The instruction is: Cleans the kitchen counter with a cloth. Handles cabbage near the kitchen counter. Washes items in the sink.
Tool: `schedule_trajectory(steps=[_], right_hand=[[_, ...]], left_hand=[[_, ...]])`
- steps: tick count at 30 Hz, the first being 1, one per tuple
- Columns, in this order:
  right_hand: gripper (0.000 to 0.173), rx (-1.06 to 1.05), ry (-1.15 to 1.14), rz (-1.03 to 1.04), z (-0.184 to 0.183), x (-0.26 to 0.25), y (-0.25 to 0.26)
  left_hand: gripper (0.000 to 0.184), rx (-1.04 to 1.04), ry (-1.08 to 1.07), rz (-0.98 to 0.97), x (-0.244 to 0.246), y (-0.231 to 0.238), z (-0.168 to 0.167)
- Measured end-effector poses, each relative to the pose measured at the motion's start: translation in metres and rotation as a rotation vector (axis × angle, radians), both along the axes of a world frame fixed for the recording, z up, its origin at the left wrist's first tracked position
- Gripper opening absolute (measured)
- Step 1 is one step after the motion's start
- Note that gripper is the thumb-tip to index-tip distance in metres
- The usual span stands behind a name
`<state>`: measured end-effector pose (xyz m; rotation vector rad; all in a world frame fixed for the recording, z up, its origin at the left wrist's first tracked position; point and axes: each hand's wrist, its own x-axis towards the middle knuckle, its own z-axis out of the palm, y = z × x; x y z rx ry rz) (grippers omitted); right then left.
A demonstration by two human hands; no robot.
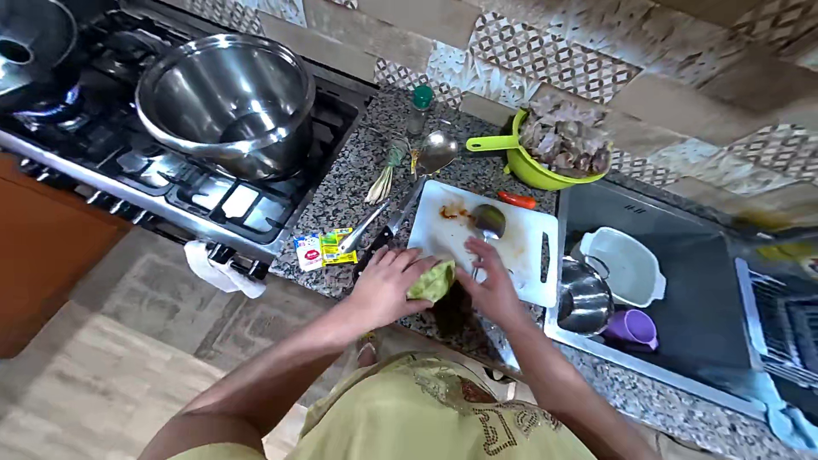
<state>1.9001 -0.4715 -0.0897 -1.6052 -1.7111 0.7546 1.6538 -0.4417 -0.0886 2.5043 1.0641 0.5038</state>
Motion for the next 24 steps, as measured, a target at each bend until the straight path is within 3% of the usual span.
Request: schedule_trajectory(steps=[4,7,9,12,15,18,22,24], right_hand=[[0.071,-0.004,-0.147,-0.447,-0.005,0.089,-0.008],[0.077,-0.209,-0.053,-0.670,-0.028,0.139,-0.012],[0.068,-0.335,-0.001,-0.689,-0.034,0.146,-0.010],[0.058,-0.388,-0.042,-0.735,-0.029,0.139,-0.004],[0.044,-0.407,-0.131,-0.751,-0.019,0.134,-0.006],[0.031,-0.339,-0.113,-0.802,-0.012,0.144,-0.022],[0.053,-0.219,0.223,-0.908,-0.015,0.173,-0.044],[0.063,-0.307,0.230,-0.832,-0.014,0.171,-0.047]], left_hand=[[0.075,-0.173,0.069,0.103,0.008,-0.003,0.016],[0.081,-0.140,0.057,0.277,0.004,-0.006,0.020],[0.077,0.033,0.018,0.328,0.000,-0.005,0.011],[0.053,0.259,0.021,0.304,0.005,0.001,-0.003],[0.036,0.248,0.109,0.280,0.019,0.006,0.001],[0.031,0.219,0.148,0.265,0.023,0.011,0.007],[0.028,0.323,-0.107,0.098,0.040,-0.011,0.004],[0.029,0.190,-0.071,-0.052,0.065,-0.028,0.000]])
